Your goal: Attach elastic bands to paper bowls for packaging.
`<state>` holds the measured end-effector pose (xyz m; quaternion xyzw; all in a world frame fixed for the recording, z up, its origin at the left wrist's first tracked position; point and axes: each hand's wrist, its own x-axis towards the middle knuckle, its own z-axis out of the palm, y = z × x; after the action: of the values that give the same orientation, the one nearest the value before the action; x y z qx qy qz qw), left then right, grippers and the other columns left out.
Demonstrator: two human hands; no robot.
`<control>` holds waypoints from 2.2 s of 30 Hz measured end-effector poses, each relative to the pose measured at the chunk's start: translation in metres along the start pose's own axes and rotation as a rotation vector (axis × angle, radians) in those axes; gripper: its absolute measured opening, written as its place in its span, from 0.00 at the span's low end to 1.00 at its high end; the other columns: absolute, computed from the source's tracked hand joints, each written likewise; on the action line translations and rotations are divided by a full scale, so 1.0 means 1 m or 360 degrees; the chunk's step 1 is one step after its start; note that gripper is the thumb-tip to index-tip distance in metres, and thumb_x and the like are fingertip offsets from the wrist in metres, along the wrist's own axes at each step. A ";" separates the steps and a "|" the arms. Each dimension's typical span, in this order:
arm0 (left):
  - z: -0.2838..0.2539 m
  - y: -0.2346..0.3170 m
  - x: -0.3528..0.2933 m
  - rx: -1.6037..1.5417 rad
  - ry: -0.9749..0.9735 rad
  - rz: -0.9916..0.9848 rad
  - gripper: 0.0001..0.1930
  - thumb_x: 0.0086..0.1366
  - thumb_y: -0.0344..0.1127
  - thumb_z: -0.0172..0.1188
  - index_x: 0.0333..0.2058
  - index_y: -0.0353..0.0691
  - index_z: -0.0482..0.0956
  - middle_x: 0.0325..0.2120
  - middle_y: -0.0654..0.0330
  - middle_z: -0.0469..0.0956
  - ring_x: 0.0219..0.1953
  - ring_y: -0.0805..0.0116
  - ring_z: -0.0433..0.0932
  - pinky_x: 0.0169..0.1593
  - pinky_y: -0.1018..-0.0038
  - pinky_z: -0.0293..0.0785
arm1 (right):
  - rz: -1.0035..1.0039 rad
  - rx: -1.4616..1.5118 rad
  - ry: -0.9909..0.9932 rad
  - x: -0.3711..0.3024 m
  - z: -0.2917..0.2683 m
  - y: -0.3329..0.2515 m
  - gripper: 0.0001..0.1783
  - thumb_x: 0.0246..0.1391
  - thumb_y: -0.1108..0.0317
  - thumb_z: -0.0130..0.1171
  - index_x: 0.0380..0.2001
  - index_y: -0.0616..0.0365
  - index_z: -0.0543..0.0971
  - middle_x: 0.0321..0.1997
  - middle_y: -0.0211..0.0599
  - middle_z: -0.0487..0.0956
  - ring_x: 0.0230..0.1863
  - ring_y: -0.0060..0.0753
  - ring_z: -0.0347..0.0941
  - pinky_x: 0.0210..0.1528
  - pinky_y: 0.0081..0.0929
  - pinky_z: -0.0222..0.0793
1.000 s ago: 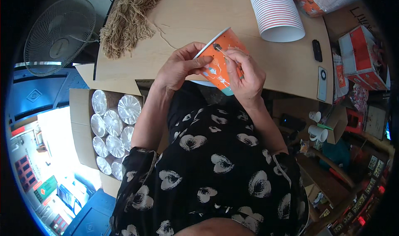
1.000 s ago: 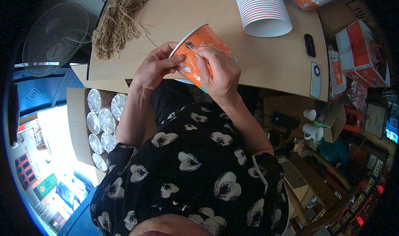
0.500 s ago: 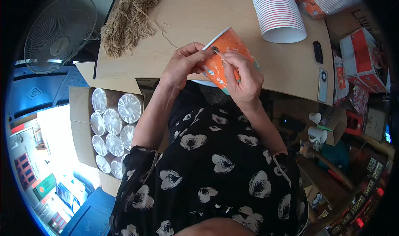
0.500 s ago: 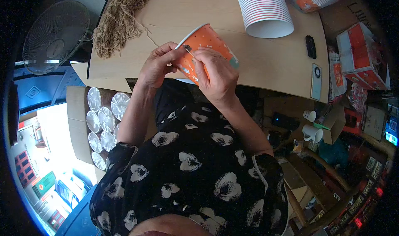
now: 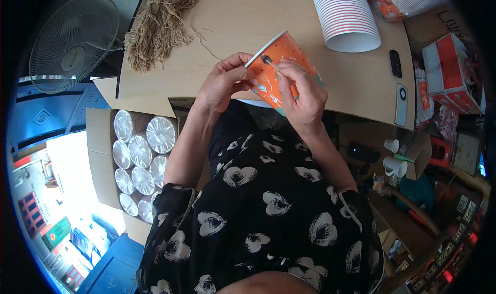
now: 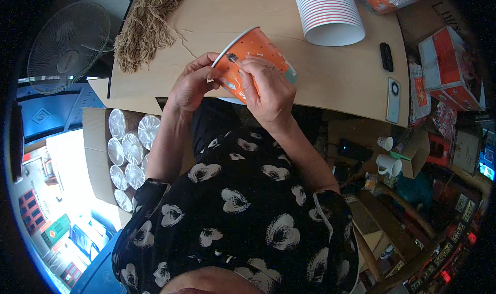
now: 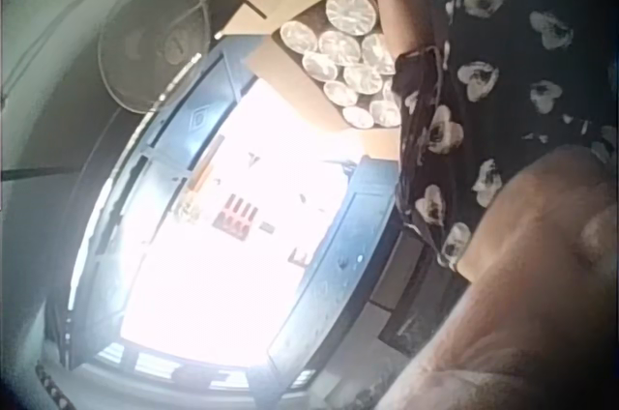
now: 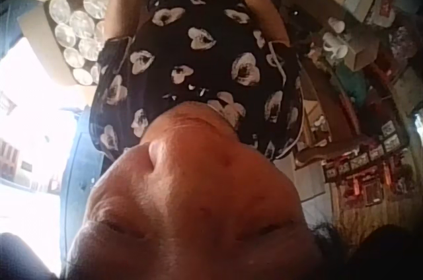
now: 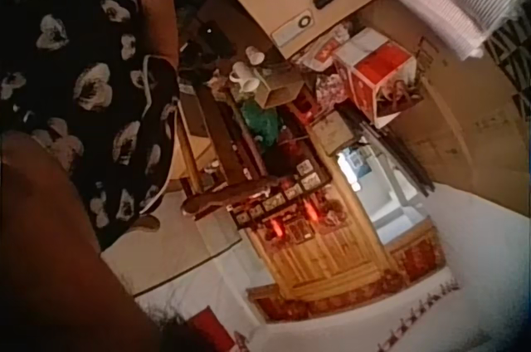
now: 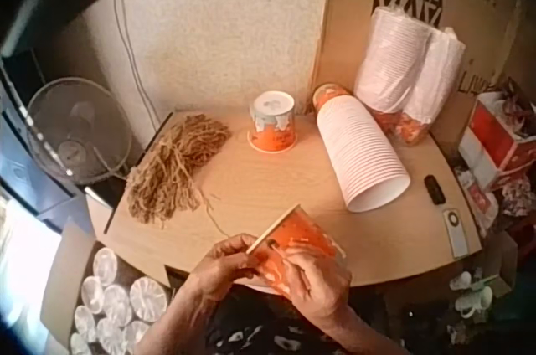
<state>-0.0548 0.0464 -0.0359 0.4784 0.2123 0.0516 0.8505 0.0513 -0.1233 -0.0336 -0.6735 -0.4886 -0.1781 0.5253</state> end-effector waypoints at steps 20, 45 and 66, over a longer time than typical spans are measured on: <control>0.008 0.005 0.001 0.0150 0.0088 -0.0095 0.08 0.66 0.40 0.65 0.39 0.43 0.83 0.29 0.68 0.82 0.28 0.82 0.77 0.33 0.85 0.73 | -0.0024 0.0013 0.0007 -0.002 0.003 -0.003 0.09 0.52 0.82 0.64 0.37 0.65 0.78 0.37 0.43 0.83 0.42 0.47 0.83 0.47 0.36 0.80; 0.026 0.016 -0.018 0.0428 0.0087 0.0402 0.12 0.64 0.27 0.67 0.44 0.29 0.78 0.34 0.59 0.83 0.34 0.77 0.81 0.40 0.80 0.81 | 0.0038 0.0020 0.0002 0.010 -0.015 -0.015 0.08 0.54 0.82 0.65 0.38 0.66 0.79 0.36 0.43 0.84 0.37 0.37 0.83 0.41 0.28 0.77; 0.052 0.009 -0.023 0.1432 0.0184 0.0878 0.08 0.66 0.31 0.62 0.40 0.33 0.85 0.33 0.49 0.83 0.33 0.57 0.84 0.36 0.69 0.81 | 0.0389 0.0082 -0.0035 -0.011 -0.005 -0.001 0.09 0.50 0.80 0.67 0.35 0.62 0.79 0.30 0.43 0.81 0.32 0.43 0.81 0.36 0.30 0.75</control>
<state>-0.0532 0.0039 0.0022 0.8305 0.1262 0.2035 0.5029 0.0469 -0.1324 -0.0396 -0.7163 -0.4130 -0.0927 0.5548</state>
